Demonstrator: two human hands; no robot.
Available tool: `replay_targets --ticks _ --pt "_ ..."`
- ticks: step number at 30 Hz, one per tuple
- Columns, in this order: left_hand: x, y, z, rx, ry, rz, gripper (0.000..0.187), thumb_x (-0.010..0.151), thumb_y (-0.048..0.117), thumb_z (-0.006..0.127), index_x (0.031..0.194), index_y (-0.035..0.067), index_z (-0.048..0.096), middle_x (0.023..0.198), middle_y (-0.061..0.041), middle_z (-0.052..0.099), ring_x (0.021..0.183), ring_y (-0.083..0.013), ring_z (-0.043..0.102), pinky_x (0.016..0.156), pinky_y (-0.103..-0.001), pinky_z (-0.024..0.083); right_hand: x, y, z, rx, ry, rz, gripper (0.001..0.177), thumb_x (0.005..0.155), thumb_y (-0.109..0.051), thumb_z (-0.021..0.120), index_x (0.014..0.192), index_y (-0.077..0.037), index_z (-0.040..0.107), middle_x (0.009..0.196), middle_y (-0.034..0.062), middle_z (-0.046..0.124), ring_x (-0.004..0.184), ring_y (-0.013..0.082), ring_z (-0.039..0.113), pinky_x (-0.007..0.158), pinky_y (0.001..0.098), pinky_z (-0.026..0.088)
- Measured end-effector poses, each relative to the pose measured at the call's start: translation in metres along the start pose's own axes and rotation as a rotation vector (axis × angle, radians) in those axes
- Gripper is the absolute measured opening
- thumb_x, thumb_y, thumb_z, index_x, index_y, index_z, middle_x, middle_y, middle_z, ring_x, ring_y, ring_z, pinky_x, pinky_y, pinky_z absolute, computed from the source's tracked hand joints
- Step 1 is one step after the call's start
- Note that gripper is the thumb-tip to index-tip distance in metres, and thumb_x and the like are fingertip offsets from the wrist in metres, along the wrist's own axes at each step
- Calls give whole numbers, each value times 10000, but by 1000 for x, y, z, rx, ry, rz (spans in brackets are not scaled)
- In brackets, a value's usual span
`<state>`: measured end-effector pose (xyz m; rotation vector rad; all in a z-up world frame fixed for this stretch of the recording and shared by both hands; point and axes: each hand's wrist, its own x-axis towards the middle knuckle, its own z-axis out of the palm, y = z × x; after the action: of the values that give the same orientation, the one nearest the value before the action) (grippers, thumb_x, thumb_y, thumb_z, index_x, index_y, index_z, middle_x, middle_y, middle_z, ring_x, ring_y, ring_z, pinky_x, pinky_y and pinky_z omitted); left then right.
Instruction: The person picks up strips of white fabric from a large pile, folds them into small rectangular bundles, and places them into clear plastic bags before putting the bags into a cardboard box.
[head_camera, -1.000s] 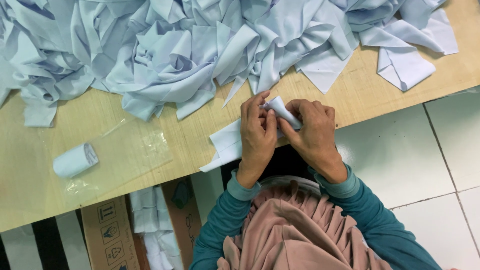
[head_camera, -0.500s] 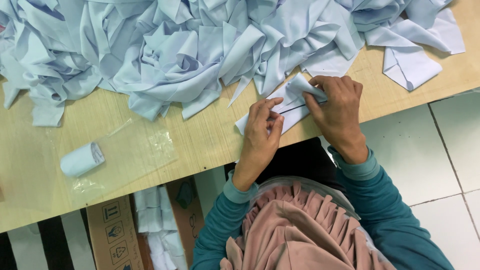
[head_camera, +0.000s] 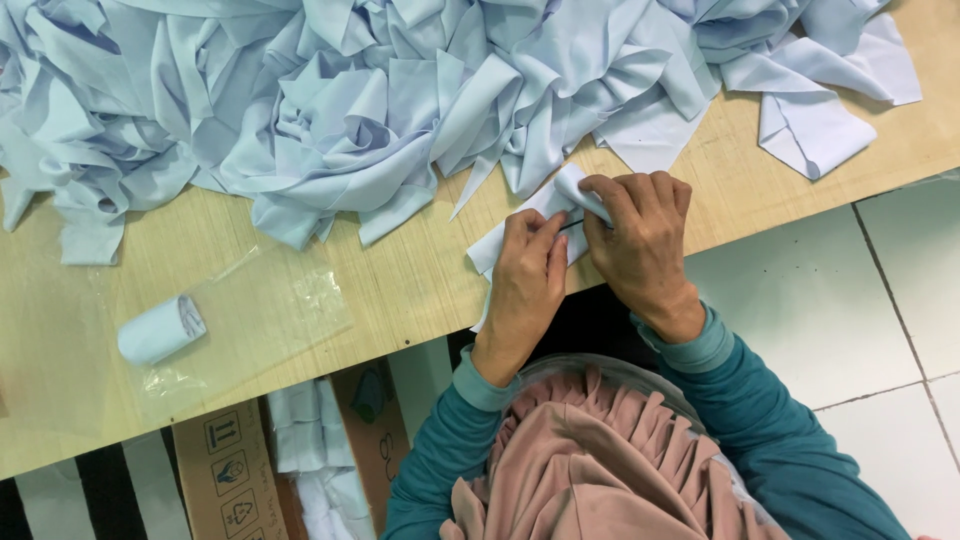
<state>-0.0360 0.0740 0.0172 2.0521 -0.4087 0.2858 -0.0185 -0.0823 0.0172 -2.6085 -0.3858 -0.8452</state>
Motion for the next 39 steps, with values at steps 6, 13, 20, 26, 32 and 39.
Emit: replay_targets --ticks 6,13,20,26,32,39 --pt "-1 3 1 34 1 17 259 1011 40 570 1217 -81 670 1052 -168 540 790 -324 682 725 -369 593 -2 -1 13 -10 55 -4 285 859 4 785 1120 -107 767 841 21 534 803 187 534 832 338 398" --pt "-1 -4 0 -17 17 -5 248 978 21 601 1206 -65 646 1056 -148 533 791 -336 658 723 -390 581 -7 -8 10 2 -9 -51 364 802 -52 795 1156 -128 757 880 31 525 827 207 539 852 356 388" --pt "-6 -21 4 -172 52 -95 339 991 24 568 1329 41 563 1001 -125 532 753 -283 629 692 -387 544 5 -12 -23 163 -286 -46 342 957 -246 620 1249 -130 754 998 79 667 926 239 634 918 420 355" --pt "-7 -23 6 -195 51 -111 343 995 35 567 1337 58 547 968 -137 541 749 -290 638 677 -385 538 11 -7 -17 331 -305 140 202 1010 -226 705 1170 -131 783 893 29 723 860 205 674 906 372 385" --pt "-13 -11 0 -272 17 -190 335 1015 35 529 1348 40 497 1026 -185 530 807 -318 659 649 -380 571 10 -4 -15 169 -333 235 557 925 -383 827 1335 -31 694 1008 103 632 974 278 613 876 440 415" --pt "-24 1 -23 -648 -156 -389 314 1022 53 519 1330 15 474 1116 -204 575 879 -256 707 687 -327 641 26 8 -3 420 -480 22 358 852 -175 833 1193 -109 746 993 96 651 1010 331 627 854 430 456"
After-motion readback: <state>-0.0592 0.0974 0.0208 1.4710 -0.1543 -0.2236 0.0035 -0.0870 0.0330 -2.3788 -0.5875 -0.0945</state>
